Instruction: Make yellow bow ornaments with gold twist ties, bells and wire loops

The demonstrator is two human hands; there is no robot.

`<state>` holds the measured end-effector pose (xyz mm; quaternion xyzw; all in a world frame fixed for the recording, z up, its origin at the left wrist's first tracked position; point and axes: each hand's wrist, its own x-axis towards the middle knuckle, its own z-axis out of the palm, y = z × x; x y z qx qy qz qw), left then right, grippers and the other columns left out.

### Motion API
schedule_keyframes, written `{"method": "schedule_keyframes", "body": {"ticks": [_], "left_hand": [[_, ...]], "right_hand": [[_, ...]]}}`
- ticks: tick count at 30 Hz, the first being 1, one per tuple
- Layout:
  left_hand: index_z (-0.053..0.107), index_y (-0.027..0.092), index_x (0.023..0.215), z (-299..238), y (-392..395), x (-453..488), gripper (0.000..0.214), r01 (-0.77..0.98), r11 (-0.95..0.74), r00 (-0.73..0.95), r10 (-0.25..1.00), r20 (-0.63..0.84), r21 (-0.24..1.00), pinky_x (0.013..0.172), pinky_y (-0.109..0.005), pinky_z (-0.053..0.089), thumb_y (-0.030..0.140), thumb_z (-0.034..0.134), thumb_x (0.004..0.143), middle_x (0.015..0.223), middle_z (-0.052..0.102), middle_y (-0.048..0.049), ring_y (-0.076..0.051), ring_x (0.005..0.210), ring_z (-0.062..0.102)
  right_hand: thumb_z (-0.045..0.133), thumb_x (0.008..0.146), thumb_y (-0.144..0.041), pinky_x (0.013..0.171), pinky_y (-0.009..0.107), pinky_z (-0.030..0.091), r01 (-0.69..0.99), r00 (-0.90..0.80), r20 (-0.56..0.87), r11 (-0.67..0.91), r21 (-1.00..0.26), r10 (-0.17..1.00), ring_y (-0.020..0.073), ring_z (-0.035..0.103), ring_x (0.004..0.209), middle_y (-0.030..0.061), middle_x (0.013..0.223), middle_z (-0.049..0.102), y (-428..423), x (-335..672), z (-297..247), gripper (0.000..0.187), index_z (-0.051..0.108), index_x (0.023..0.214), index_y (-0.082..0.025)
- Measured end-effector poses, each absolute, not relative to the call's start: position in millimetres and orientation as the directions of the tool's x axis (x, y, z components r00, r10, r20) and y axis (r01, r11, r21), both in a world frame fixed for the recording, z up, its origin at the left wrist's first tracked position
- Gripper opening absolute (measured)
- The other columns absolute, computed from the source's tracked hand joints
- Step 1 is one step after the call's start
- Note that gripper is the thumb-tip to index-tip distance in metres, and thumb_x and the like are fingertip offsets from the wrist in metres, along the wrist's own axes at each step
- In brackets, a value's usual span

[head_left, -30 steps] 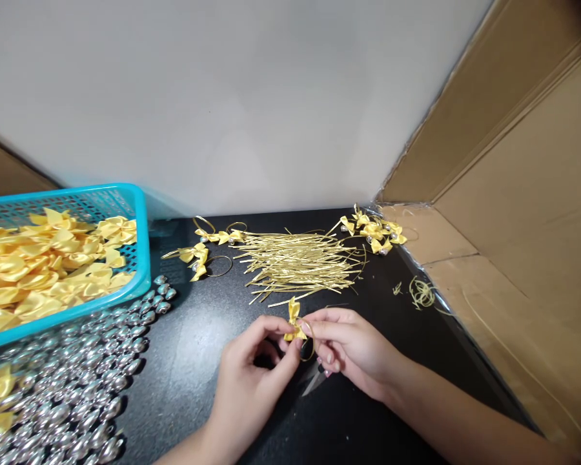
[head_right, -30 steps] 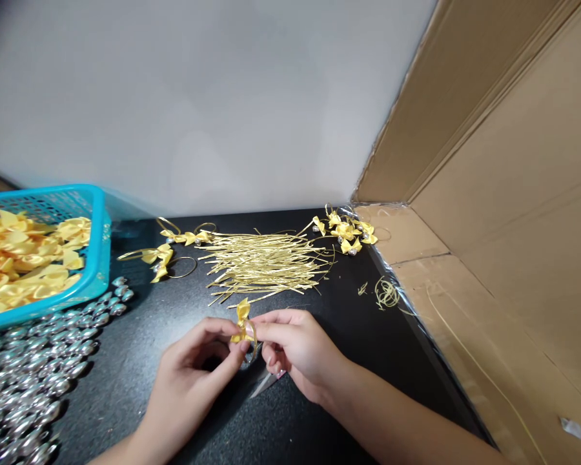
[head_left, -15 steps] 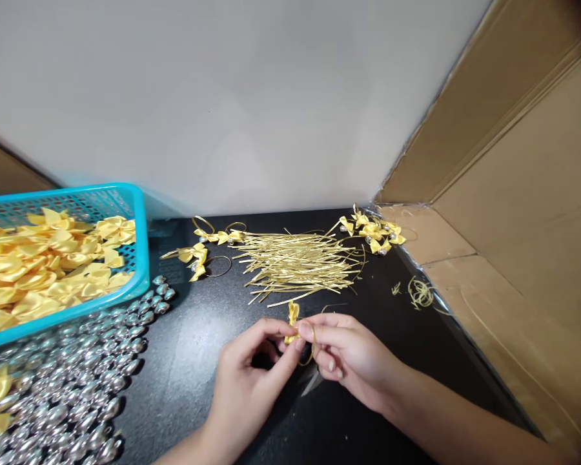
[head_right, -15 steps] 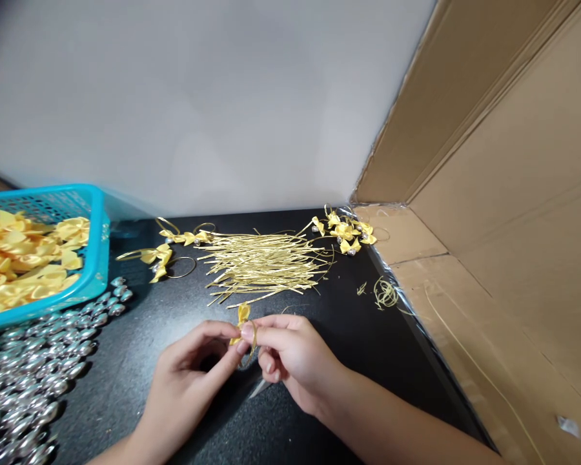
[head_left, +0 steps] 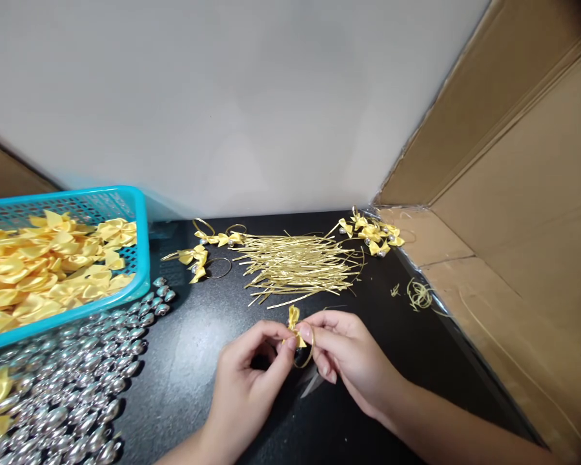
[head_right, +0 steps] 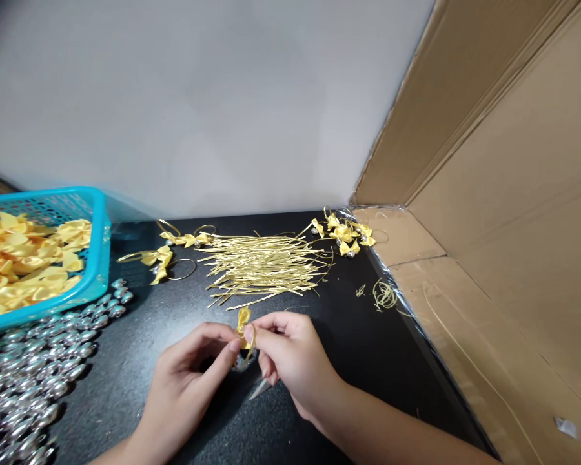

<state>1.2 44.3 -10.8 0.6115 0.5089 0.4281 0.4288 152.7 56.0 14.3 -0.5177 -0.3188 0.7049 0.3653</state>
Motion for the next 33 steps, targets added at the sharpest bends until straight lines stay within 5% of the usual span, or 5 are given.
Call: {"method": "schedule_keyframes", "body": {"ticks": [5, 12, 21, 33], "left_hand": [[0.065, 0.02, 0.075, -11.7, 44.2, 0.2, 0.008, 0.298, -0.155, 0.096, 0.987, 0.132, 0.942, 0.048, -0.019, 0.047, 0.02, 0.062, 0.083, 0.059, 0.065, 0.0031, -0.012, 0.05, 0.058], [0.066, 0.021, 0.074, -7.6, 43.7, 1.1, 0.009, 0.337, -0.274, 0.14, 0.961, 0.239, 0.901, 0.05, -0.018, 0.048, 0.015, 0.062, 0.08, 0.06, 0.068, 0.0043, -0.011, 0.05, 0.061], [0.063, 0.02, 0.072, -8.4, 43.4, 0.1, 0.01, 0.352, -0.254, 0.12, 0.967, 0.226, 0.901, 0.049, -0.018, 0.048, 0.016, 0.061, 0.081, 0.059, 0.066, 0.0039, -0.011, 0.05, 0.06], [0.061, 0.02, 0.073, -8.5, 42.2, 0.5, 0.011, 0.388, -0.31, 0.143, 0.95, 0.276, 0.868, 0.049, -0.017, 0.047, 0.014, 0.059, 0.081, 0.058, 0.065, 0.0053, -0.01, 0.049, 0.059]], "right_hand": [[0.065, 0.074, -0.025, 0.043, 0.021, 0.034, 0.086, -0.03, -0.15, -0.147, -0.985, 0.988, 0.0073, 0.044, 0.049, -0.0013, 0.065, 0.05, 50.4, 151.0, 16.3, 0.012, 0.067, 0.072, -0.013], [0.058, 0.073, -0.01, 0.042, 0.02, 0.03, 0.379, -0.101, 0.103, 0.134, -0.916, 0.99, 0.0062, 0.039, 0.047, -0.0034, 0.061, 0.044, 47.7, 153.0, 12.5, 0.011, 0.067, 0.068, -0.013], [0.058, 0.071, -0.006, 0.047, 0.018, 0.039, 0.373, -0.063, 0.137, 0.151, -0.916, 0.989, 0.0087, 0.052, 0.056, -0.0002, 0.067, 0.057, 48.2, 148.3, 12.9, 0.012, 0.063, 0.065, -0.015], [0.064, 0.069, -0.014, 0.059, 0.025, 0.058, 0.045, -0.002, -0.018, -0.018, -0.999, 1.0, 0.0194, 0.069, 0.075, 0.0095, 0.085, 0.068, 49.6, 145.8, 8.0, 0.004, 0.067, 0.066, -0.014]]}}
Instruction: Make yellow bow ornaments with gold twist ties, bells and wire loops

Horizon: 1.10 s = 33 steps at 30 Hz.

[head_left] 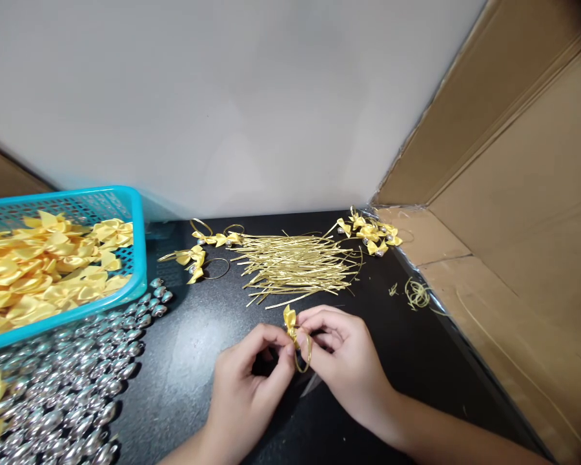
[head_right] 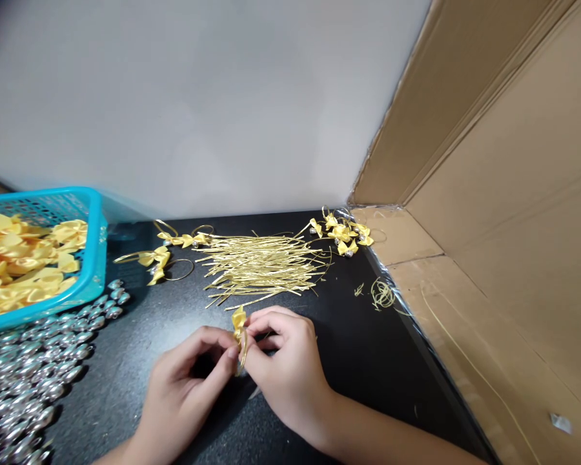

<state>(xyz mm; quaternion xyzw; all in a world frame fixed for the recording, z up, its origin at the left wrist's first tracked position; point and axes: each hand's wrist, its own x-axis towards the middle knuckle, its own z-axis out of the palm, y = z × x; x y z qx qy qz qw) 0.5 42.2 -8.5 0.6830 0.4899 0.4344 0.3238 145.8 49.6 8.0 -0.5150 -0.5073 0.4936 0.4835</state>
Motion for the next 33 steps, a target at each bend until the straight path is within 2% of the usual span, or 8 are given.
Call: {"method": "schedule_keyframes", "body": {"ticks": [3, 7, 13, 17, 25, 33], "left_hand": [[0.06, 0.02, 0.074, -7.7, 42.0, 1.1, 0.011, 0.368, -0.312, 0.141, 0.95, 0.279, 0.876, 0.05, -0.015, 0.047, 0.013, 0.059, 0.082, 0.059, 0.064, 0.0058, -0.009, 0.049, 0.059], [0.059, 0.02, 0.074, -5.6, 44.2, 2.0, 0.011, 0.319, -0.286, 0.135, 0.957, 0.256, 0.904, 0.052, -0.015, 0.048, 0.014, 0.058, 0.083, 0.06, 0.065, 0.0057, -0.009, 0.052, 0.061], [0.058, 0.02, 0.075, -7.2, 45.3, 1.3, 0.01, 0.275, -0.23, 0.132, 0.971, 0.2, 0.934, 0.053, -0.016, 0.049, 0.016, 0.058, 0.085, 0.061, 0.065, 0.005, -0.01, 0.054, 0.061], [0.058, 0.02, 0.077, -8.1, 45.2, 1.7, 0.008, 0.264, -0.212, 0.126, 0.975, 0.184, 0.941, 0.054, -0.017, 0.049, 0.016, 0.059, 0.084, 0.062, 0.066, 0.0046, -0.011, 0.055, 0.062], [0.056, 0.021, 0.079, -9.7, 43.9, 1.9, 0.01, 0.265, -0.234, 0.091, 0.972, 0.217, 0.936, 0.056, -0.017, 0.05, 0.014, 0.06, 0.083, 0.064, 0.065, 0.0055, -0.01, 0.057, 0.063], [0.062, 0.022, 0.084, -10.0, 44.0, 0.5, 0.012, 0.254, -0.268, 0.129, 0.962, 0.242, 0.929, 0.058, -0.014, 0.052, 0.01, 0.061, 0.083, 0.069, 0.069, 0.0056, -0.01, 0.061, 0.067]], "right_hand": [[0.065, 0.069, -0.013, 0.06, 0.025, 0.059, 0.036, -0.007, -0.006, -0.005, -0.999, 1.0, 0.0185, 0.069, 0.072, 0.0087, 0.079, 0.069, 50.3, 145.9, 7.7, 0.004, 0.067, 0.066, -0.014], [0.064, 0.07, -0.011, 0.055, 0.021, 0.057, 0.109, -0.017, 0.046, 0.048, -0.993, 0.999, 0.0159, 0.068, 0.066, 0.0087, 0.078, 0.07, 49.4, 145.6, 7.5, 0.006, 0.069, 0.066, -0.013], [0.064, 0.069, -0.007, 0.054, 0.019, 0.055, 0.288, -0.022, 0.201, 0.198, -0.937, 0.979, 0.0123, 0.066, 0.059, 0.008, 0.078, 0.073, 46.8, 144.7, 6.6, 0.009, 0.07, 0.067, -0.013], [0.062, 0.068, -0.004, 0.054, 0.017, 0.055, 0.319, -0.037, 0.275, 0.272, -0.908, 0.961, 0.0123, 0.067, 0.061, 0.0084, 0.078, 0.072, 47.4, 145.0, 6.3, 0.011, 0.07, 0.067, -0.012], [0.062, 0.07, -0.005, 0.055, 0.019, 0.056, 0.329, -0.037, 0.272, 0.269, -0.905, 0.962, 0.014, 0.069, 0.064, 0.0061, 0.077, 0.073, 46.1, 145.0, 8.7, 0.013, 0.069, 0.068, -0.015], [0.061, 0.071, -0.007, 0.054, 0.019, 0.056, 0.327, -0.03, 0.275, 0.27, -0.906, 0.961, 0.014, 0.069, 0.063, 0.0074, 0.077, 0.073, 47.7, 145.1, 9.6, 0.012, 0.068, 0.067, -0.015]]}}
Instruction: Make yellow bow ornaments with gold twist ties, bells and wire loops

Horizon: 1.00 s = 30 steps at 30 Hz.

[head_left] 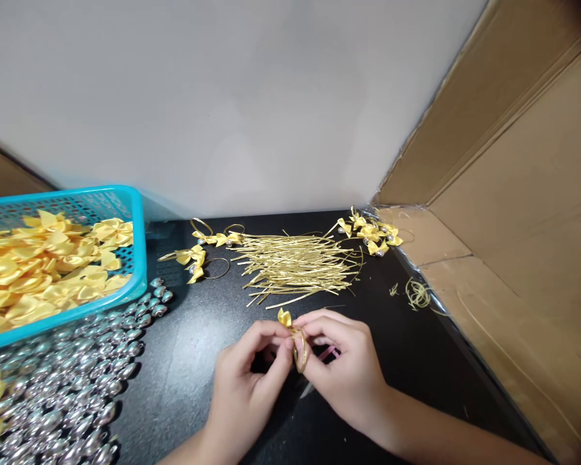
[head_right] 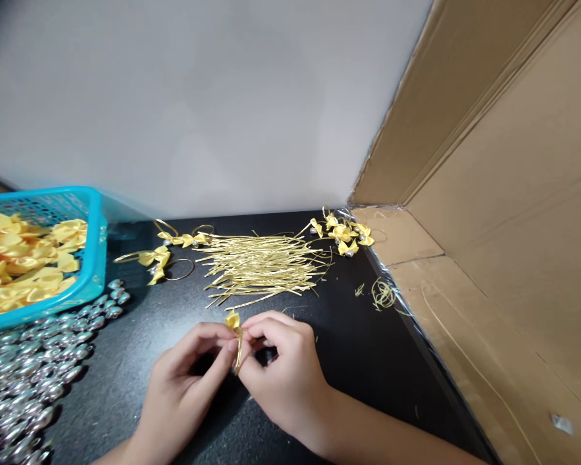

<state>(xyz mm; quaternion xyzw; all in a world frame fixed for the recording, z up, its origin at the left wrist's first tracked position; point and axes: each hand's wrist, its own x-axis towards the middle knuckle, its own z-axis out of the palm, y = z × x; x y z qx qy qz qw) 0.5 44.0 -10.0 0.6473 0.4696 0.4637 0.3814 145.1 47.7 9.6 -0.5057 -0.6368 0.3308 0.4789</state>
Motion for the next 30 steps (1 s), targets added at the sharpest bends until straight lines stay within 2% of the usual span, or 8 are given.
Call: {"method": "schedule_keyframes", "body": {"ticks": [18, 30], "left_hand": [[0.062, 0.021, 0.08, -7.9, 42.5, 1.6, 0.011, 0.309, -0.322, 0.098, 0.947, 0.307, 0.895, 0.052, -0.016, 0.053, 0.01, 0.063, 0.08, 0.064, 0.07, 0.0045, -0.011, 0.053, 0.066], [0.067, 0.02, 0.082, -8.1, 42.1, 0.2, 0.009, 0.316, -0.288, 0.115, 0.958, 0.264, 0.904, 0.055, -0.017, 0.055, 0.013, 0.063, 0.081, 0.068, 0.073, 0.0028, -0.012, 0.057, 0.069]], "right_hand": [[0.061, 0.071, -0.009, 0.056, 0.022, 0.056, 0.331, -0.034, 0.234, 0.232, -0.915, 0.972, 0.0153, 0.069, 0.066, 0.0059, 0.079, 0.073, 45.4, 146.4, 5.4, 0.011, 0.068, 0.069, -0.017], [0.061, 0.072, -0.009, 0.054, 0.021, 0.055, 0.331, -0.035, 0.231, 0.229, -0.915, 0.972, 0.0142, 0.067, 0.062, 0.0059, 0.077, 0.071, 46.0, 145.6, 6.8, 0.011, 0.067, 0.067, -0.016]]}}
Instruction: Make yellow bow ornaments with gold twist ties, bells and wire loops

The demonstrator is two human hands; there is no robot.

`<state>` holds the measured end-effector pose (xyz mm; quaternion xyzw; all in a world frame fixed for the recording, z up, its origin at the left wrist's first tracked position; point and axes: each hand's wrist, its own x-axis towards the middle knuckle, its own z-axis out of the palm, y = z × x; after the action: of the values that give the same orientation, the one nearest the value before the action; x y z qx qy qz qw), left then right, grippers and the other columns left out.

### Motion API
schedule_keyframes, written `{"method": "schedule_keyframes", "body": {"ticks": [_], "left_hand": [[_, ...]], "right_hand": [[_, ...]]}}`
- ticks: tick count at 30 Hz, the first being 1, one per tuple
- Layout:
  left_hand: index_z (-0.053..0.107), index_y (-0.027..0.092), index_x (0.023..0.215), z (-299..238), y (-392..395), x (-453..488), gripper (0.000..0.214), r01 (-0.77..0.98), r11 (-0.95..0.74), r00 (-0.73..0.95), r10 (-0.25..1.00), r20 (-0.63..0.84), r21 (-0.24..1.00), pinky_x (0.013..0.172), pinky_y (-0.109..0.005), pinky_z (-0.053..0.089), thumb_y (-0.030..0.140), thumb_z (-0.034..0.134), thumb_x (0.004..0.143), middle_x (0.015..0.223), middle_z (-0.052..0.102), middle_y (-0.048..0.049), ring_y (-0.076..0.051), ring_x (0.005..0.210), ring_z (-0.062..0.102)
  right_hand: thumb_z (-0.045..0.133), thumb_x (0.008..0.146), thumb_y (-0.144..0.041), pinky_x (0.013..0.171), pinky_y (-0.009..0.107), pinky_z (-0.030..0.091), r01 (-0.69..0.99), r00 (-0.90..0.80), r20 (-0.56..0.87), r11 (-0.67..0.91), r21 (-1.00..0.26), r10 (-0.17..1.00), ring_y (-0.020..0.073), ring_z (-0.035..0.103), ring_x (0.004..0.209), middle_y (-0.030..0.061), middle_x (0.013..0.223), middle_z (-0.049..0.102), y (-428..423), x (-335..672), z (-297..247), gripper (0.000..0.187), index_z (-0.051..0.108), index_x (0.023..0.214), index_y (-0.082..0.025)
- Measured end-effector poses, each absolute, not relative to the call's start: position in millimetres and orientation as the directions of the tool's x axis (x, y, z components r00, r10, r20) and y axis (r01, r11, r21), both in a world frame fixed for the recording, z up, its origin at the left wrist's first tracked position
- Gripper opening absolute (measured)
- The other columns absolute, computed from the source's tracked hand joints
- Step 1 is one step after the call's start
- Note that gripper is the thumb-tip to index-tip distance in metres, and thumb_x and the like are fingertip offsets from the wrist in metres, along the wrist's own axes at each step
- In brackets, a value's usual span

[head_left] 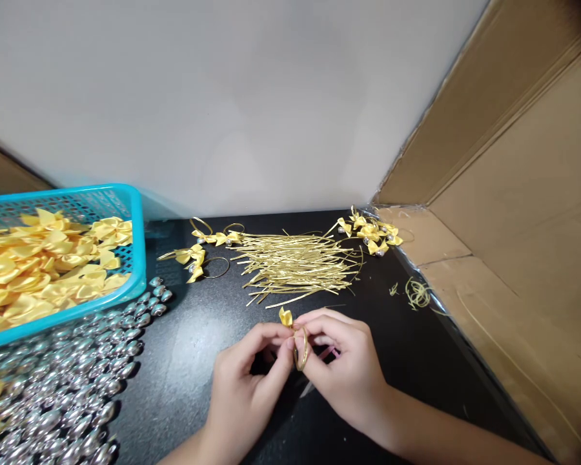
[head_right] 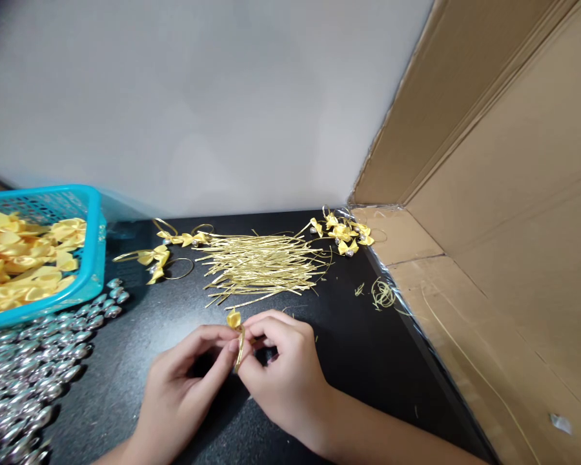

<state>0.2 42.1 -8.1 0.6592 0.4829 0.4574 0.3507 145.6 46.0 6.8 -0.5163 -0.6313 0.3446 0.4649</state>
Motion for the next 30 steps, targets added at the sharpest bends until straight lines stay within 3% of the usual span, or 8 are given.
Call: {"method": "schedule_keyframes", "body": {"ticks": [30], "left_hand": [[0.068, 0.02, 0.071, -8.4, 45.0, 1.3, 0.011, 0.328, -0.186, 0.07, 0.983, 0.172, 0.926, 0.049, -0.017, 0.05, 0.017, 0.063, 0.08, 0.061, 0.072, 0.0043, -0.011, 0.05, 0.064]], "right_hand": [[0.06, 0.073, -0.007, 0.055, 0.018, 0.056, 0.309, -0.066, 0.268, 0.275, -0.91, 0.961, 0.0128, 0.066, 0.066, 0.0068, 0.079, 0.065, 45.6, 146.6, 0.7, 0.009, 0.065, 0.074, -0.013]]}}
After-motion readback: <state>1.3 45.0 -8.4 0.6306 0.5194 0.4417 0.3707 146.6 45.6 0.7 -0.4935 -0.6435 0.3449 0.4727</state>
